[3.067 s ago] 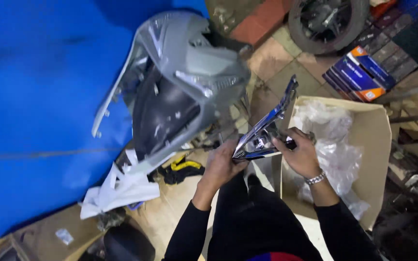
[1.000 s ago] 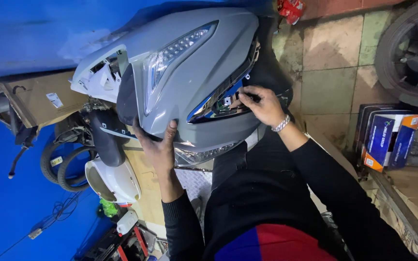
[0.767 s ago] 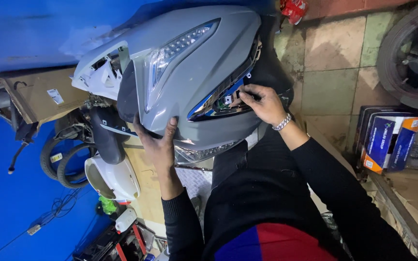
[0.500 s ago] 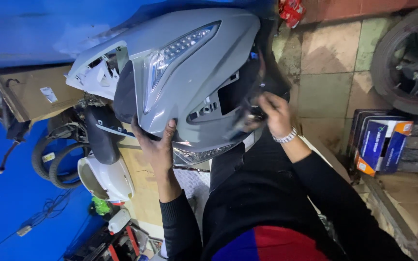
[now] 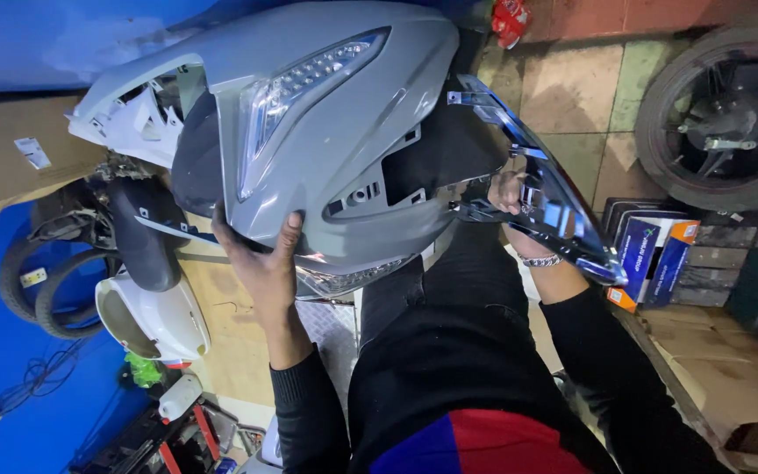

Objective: Unpacking plastic fairing parts and trial-fitting them onto a motorcycle body.

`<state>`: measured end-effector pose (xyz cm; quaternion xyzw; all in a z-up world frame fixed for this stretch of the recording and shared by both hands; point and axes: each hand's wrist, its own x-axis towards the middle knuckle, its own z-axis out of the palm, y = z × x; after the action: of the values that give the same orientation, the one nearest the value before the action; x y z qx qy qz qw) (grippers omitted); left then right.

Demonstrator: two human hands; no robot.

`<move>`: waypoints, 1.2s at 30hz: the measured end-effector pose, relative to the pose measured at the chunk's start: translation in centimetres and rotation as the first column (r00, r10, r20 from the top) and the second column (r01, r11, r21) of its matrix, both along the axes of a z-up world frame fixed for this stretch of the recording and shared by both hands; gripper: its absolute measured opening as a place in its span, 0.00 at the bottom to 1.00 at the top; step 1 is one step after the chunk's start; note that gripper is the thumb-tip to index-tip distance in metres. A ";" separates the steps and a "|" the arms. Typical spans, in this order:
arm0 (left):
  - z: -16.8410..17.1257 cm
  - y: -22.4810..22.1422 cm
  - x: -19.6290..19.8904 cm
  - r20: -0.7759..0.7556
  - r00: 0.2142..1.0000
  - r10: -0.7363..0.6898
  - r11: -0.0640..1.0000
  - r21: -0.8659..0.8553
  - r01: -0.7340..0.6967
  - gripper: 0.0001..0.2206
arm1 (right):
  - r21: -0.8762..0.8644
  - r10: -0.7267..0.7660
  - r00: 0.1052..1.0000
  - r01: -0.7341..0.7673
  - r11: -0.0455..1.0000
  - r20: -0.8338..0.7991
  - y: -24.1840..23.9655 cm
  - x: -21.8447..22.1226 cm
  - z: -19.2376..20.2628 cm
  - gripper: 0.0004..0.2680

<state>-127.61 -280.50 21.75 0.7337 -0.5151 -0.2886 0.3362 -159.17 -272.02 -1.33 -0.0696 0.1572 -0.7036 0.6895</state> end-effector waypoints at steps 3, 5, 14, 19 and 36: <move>0.1 0.0 -0.1 -0.008 1.000 -0.005 1.000 0.002 0.005 0.47 | -0.004 0.003 1.000 -0.003 1.000 0.002 -0.7 0.0 2.0 0.12; 0.2 0.0 -0.3 -0.020 1.000 0.004 1.000 0.004 -0.004 0.47 | -0.008 -0.001 1.000 0.001 1.000 0.002 -1.0 0.0 2.9 0.12; -0.1 0.1 0.0 0.043 0.999 -0.003 1.000 0.010 0.002 0.47 | 0.239 0.059 0.706 0.159 0.958 -0.706 -0.1 2.6 1.7 0.11; 0.3 0.2 -0.4 0.017 1.000 0.012 1.000 0.029 -0.012 0.48 | 0.211 0.196 0.727 -0.072 0.975 -0.658 -4.3 7.6 6.7 0.09; 2.8 -0.8 -2.3 0.227 0.965 -0.127 0.992 0.055 0.118 0.56 | 0.237 0.251 0.473 -0.090 0.967 -0.844 -5.8 7.9 3.2 0.09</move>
<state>-129.91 -281.30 24.52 0.7357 -0.5890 -0.2322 0.2408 -151.31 -277.81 1.89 -0.3740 0.5308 -0.4850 0.5858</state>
